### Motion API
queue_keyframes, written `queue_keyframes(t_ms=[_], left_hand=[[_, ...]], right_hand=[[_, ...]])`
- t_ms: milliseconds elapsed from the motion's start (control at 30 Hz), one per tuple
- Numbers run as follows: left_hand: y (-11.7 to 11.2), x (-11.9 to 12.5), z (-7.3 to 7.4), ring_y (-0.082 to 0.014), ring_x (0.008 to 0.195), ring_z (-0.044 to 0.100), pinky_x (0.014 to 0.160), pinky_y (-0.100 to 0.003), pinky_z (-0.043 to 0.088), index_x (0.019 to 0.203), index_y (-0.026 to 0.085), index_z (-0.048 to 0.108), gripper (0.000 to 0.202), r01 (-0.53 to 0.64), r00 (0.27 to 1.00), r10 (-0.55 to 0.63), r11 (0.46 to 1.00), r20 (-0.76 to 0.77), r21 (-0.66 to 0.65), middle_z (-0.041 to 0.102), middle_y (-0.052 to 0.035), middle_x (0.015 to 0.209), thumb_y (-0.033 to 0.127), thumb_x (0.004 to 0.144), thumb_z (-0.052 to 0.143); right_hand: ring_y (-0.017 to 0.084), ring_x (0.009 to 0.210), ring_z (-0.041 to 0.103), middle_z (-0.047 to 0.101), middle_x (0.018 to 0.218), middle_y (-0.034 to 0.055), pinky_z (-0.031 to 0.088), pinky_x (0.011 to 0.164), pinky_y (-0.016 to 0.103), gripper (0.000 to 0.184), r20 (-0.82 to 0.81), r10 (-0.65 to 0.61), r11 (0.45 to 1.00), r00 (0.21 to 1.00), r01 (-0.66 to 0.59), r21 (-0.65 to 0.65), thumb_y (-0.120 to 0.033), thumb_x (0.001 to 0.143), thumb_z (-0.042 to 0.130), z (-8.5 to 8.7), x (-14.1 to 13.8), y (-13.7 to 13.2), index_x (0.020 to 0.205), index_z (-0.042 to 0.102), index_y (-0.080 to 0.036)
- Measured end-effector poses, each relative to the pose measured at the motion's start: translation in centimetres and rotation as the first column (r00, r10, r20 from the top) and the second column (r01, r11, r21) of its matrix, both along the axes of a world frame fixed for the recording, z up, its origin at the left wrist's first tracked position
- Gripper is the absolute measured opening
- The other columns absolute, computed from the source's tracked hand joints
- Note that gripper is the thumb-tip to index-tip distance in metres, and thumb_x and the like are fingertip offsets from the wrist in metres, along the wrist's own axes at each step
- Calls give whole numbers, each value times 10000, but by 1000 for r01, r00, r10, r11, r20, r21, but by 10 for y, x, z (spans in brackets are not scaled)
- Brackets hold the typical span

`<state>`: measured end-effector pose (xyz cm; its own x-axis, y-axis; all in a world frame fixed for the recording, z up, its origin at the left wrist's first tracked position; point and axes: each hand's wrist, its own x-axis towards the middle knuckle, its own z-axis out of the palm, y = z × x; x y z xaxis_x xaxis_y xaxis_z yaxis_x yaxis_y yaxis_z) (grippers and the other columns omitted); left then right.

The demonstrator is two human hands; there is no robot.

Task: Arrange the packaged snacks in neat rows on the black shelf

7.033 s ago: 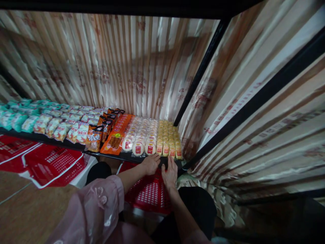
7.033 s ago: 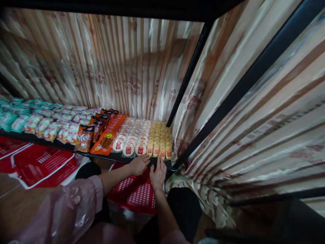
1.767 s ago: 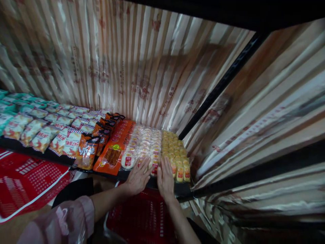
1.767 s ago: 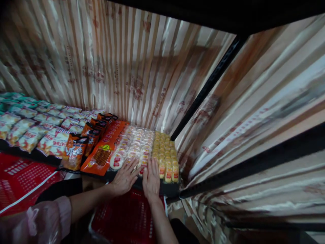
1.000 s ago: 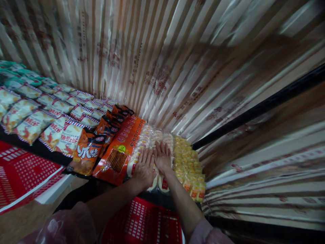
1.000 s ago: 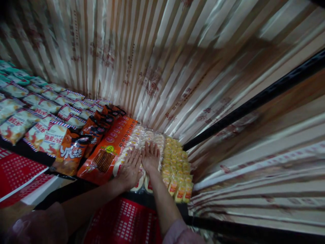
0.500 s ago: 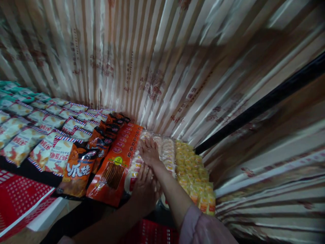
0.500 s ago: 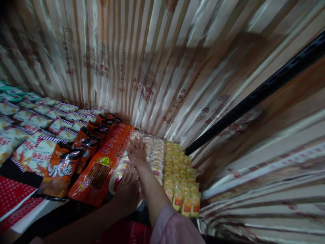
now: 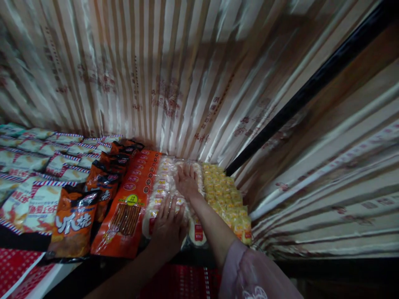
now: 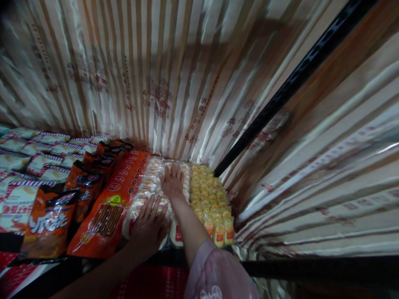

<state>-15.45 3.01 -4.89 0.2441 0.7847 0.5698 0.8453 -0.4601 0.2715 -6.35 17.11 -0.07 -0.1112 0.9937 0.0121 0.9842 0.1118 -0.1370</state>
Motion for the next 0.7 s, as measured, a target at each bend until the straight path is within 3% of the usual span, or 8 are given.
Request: queue_keyframes(t_ms=[167,267,400,500,700], left_hand=[[2,-1,0,-303,1355,265,1062,-485,297,1229,177,519,434,8,1000,-7,999,-14,34,410,-113,1410,362,838,497],[1,-2,2,-296,1358,264,1082,-494,263,1249,181,507,452,-1,999,2,1000,-37,19,400,-105,1422,368,838,501],[1,-3,6,-292,1354,278,1102,-501,233,1274,170,488,487,3,998,-5,1000,-58,-28,387,-110,1432,370,830,506],[0,-1,8,-291,1351,288,1103,-510,234,1284,154,477,488,13,999,-15,999,-52,-36,372,-124,1439,350,838,486],[-9,6,12,-286,1333,329,1095,-518,255,1228,133,528,424,55,997,-58,997,-58,-51,425,-137,1402,255,828,457]], right_hand=[[274,1405,47,204,1516,72,58,1106,471,554,4,17,999,1000,-16,-45,-444,948,174,-7,7,4,1446,231,-208],[253,1408,35,173,1526,51,74,1109,455,538,-16,23,1000,1000,-24,-8,-441,949,185,-1,8,1,1446,228,-237],[228,1411,-3,96,1540,42,66,1117,426,534,-17,-15,997,1000,16,80,-443,951,205,14,18,-18,1453,194,-260],[216,1411,-8,72,1542,33,77,1117,413,532,-11,-42,999,999,42,28,-454,953,193,19,26,-38,1454,176,-280],[199,1410,24,127,1533,68,59,1117,404,546,-52,-26,999,998,23,-49,-476,954,159,-2,24,-58,1451,196,-252]])
